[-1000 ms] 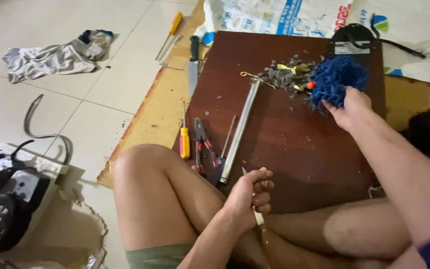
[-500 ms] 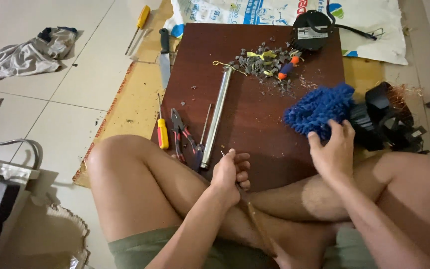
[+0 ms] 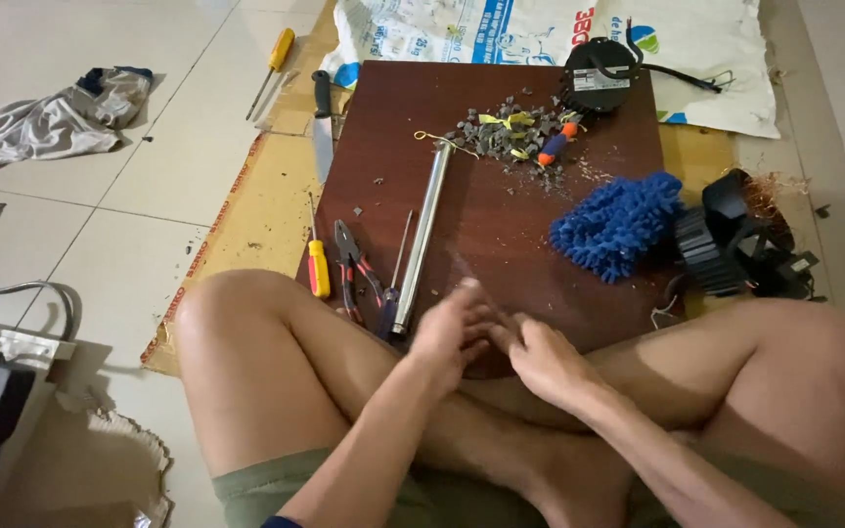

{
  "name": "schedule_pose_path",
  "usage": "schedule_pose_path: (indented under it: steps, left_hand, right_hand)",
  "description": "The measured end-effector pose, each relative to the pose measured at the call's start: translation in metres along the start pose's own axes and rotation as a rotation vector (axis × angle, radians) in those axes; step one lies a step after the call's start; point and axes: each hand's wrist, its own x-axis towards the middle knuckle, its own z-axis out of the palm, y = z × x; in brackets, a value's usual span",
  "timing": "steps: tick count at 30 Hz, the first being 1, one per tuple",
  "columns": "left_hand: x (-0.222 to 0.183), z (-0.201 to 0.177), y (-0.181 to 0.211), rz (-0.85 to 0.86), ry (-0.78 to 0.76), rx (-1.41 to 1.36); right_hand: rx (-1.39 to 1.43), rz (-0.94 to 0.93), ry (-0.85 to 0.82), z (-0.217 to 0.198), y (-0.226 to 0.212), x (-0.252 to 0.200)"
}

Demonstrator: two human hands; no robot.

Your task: Repairing an electronic fan motor by stripping wires with a knife and using a screwdriver to disassemble the housing.

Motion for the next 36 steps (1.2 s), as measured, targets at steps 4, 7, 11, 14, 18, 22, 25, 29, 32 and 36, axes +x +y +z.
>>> schedule_pose_path:
  steps: [4,7,11,14,18,22,25,29,32,36]
  left_hand:
    - [0.018,0.007,-0.024,0.083,-0.019,0.537]
    - [0.030,0.000,-0.029,0.200,0.121,0.545]
    - [0.051,-0.003,-0.026,0.207,0.201,0.276]
    - [0.061,-0.012,-0.014,0.259,0.261,0.248]
    - [0.060,-0.029,0.028,0.345,0.309,0.445]
    - [0.085,-0.069,0.056,0.407,0.502,0.834]
    - [0.107,-0.105,0.086,0.457,0.708,1.184]
    - [0.116,-0.112,0.087,0.348,0.689,1.189]
    - [0.143,-0.109,0.062,0.384,0.645,1.250]
    - [0.140,-0.100,0.056,0.419,0.607,1.332]
  right_hand:
    - [-0.111,-0.041,-0.018,0.008,0.013,0.012]
    - [-0.059,-0.282,-0.145,-0.015,-0.005,-0.007]
    - [-0.124,-0.252,-0.001,-0.060,0.017,0.030]
    - [-0.261,-0.301,0.183,-0.086,0.041,0.061]
    - [-0.482,-0.201,0.354,-0.121,0.115,0.134]
    - [-0.520,-0.104,0.364,-0.120,0.133,0.145]
    - [-0.499,-0.065,0.327,-0.112,0.105,0.109]
    - [-0.356,-0.101,0.399,-0.113,0.112,0.113]
    - [-0.346,-0.095,0.421,-0.112,0.108,0.109]
    - [-0.337,-0.081,0.416,-0.112,0.106,0.108]
